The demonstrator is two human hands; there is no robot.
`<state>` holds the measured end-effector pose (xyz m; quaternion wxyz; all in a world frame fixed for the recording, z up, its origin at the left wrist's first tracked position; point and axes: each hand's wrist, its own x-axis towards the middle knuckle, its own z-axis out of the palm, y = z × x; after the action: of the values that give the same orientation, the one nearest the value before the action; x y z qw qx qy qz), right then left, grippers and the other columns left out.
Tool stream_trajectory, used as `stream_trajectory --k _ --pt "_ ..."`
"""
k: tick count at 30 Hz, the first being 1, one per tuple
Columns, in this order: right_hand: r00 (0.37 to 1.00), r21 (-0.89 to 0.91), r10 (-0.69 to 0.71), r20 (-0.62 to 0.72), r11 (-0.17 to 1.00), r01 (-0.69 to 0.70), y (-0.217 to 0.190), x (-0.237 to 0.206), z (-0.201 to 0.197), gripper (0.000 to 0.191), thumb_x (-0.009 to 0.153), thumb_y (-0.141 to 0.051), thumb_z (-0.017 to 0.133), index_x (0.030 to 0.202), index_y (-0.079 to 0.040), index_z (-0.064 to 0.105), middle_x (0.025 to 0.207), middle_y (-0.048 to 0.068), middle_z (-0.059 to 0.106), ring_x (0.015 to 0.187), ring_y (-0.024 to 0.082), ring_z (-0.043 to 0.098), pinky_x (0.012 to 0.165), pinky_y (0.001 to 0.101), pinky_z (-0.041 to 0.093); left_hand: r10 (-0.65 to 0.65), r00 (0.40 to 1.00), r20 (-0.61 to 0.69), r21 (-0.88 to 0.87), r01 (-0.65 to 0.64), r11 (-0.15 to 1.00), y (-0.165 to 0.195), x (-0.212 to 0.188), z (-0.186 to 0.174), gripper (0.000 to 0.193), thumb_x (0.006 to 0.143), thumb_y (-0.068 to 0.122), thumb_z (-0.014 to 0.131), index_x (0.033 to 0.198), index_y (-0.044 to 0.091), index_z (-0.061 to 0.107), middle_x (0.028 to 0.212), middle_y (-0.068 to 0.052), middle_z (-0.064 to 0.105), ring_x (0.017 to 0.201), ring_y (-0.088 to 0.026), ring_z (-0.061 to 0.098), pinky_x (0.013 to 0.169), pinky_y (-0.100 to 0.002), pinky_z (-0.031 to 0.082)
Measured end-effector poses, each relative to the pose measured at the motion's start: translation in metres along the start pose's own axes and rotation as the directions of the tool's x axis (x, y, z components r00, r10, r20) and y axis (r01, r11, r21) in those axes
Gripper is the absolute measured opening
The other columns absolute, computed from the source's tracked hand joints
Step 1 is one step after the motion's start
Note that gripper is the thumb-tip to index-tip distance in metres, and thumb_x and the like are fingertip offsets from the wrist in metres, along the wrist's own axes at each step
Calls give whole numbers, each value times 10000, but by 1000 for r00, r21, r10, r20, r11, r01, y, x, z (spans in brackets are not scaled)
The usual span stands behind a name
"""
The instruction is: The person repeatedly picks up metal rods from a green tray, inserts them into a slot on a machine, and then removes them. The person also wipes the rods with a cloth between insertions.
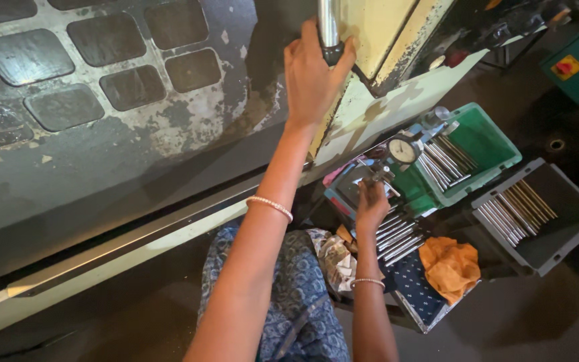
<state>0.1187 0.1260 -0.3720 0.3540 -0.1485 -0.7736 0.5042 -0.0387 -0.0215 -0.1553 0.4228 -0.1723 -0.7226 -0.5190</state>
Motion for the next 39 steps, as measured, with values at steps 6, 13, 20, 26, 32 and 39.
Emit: stream_trajectory --k 6,13,20,26,32,39 --pt "1000 34 12 -8 999 -12 2 7 0 176 938 18 695 1111 25 660 1021 118 762 956 125 718 850 278 539 20 1000 7 31 -20 999 -1 -2 4 476 925 386 749 1181 39 549 848 -94 684 887 -309 672 987 -451 463" --pt "998 -48 -24 -54 999 21 -1 15 1 206 941 14 697 1142 37 659 1036 133 763 937 157 721 837 294 536 8 1000 22 0 -8 1000 2 -2 4 479 923 357 740 1218 32 547 858 -88 696 912 -301 679 1000 -444 457" --pt "998 -56 18 -59 998 -21 -7 22 7 169 927 21 714 1085 31 654 1021 144 774 958 170 752 835 293 547 32 999 -4 0 -32 999 3 0 3 481 928 332 739 1242 25 545 870 -91 693 914 -302 673 995 -435 460" --pt "999 -67 9 -35 998 -11 2 22 7 178 943 -13 714 1112 1 660 1002 136 765 931 168 748 824 297 557 21 1000 -2 13 -21 1000 7 2 -2 476 928 345 746 1223 26 550 855 -90 684 907 -294 674 999 -440 460" --pt "988 -68 -5 -152 998 -5 13 27 -14 143 1013 -33 623 1155 -11 619 1008 138 717 879 184 660 794 332 537 1 999 36 22 -2 1000 16 0 -2 498 904 306 774 1234 11 545 840 -91 663 888 -296 656 1007 -463 458" --pt "975 -365 -220 31 906 216 9 53 -54 274 955 -175 769 1146 -9 665 1005 174 709 891 344 676 791 429 529 91 987 132 16 -94 995 8 -12 -11 642 871 159 805 1396 -7 476 1208 -159 630 1160 -344 586 1149 -485 365"
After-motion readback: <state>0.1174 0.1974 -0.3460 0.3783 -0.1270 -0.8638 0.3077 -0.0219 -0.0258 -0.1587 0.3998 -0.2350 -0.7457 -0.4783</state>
